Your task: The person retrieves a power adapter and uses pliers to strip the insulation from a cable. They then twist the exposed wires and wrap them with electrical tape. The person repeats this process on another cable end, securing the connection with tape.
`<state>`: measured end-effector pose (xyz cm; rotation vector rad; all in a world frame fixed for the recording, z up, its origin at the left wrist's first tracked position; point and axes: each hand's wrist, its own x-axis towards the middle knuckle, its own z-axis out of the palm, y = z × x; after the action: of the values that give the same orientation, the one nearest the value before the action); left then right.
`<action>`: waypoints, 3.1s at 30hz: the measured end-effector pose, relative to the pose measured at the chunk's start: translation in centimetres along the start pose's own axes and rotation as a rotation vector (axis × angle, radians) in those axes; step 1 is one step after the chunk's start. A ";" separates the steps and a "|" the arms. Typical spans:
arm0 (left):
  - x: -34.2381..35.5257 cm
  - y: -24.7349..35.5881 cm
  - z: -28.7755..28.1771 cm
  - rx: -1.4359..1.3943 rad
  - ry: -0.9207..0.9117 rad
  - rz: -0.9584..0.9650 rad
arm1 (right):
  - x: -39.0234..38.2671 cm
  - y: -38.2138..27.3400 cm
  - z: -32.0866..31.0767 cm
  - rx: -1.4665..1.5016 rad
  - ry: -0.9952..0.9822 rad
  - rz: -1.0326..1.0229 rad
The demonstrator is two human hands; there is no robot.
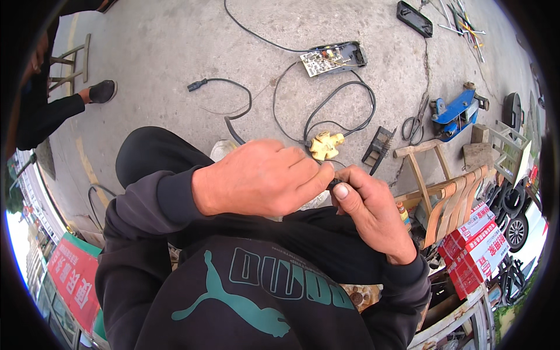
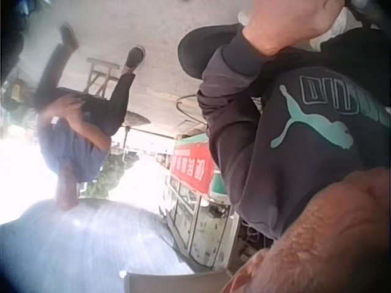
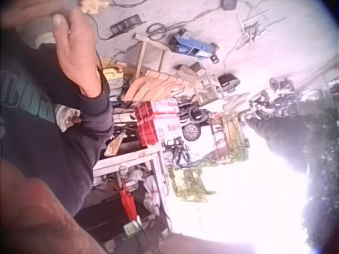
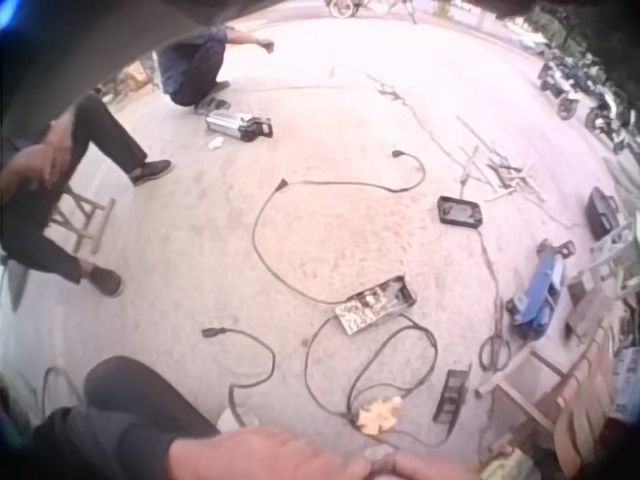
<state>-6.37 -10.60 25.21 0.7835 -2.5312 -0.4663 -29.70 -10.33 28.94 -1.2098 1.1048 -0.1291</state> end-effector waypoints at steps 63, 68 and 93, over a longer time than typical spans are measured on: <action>0.4 1.2 -0.2 -0.059 -0.108 0.043 | -0.7 -0.9 -0.6 -0.027 -0.032 0.103; 0.3 1.0 0.0 0.042 -0.086 0.102 | 0.0 0.8 -0.3 0.751 -0.141 0.443; 4.8 0.3 -2.2 -1.322 0.350 -0.816 | 0.6 -0.2 -3.8 0.890 0.095 -0.223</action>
<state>-9.00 -13.62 28.71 1.0794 -1.0144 -1.7639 -32.09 -13.33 29.04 -0.5134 0.8316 -0.7706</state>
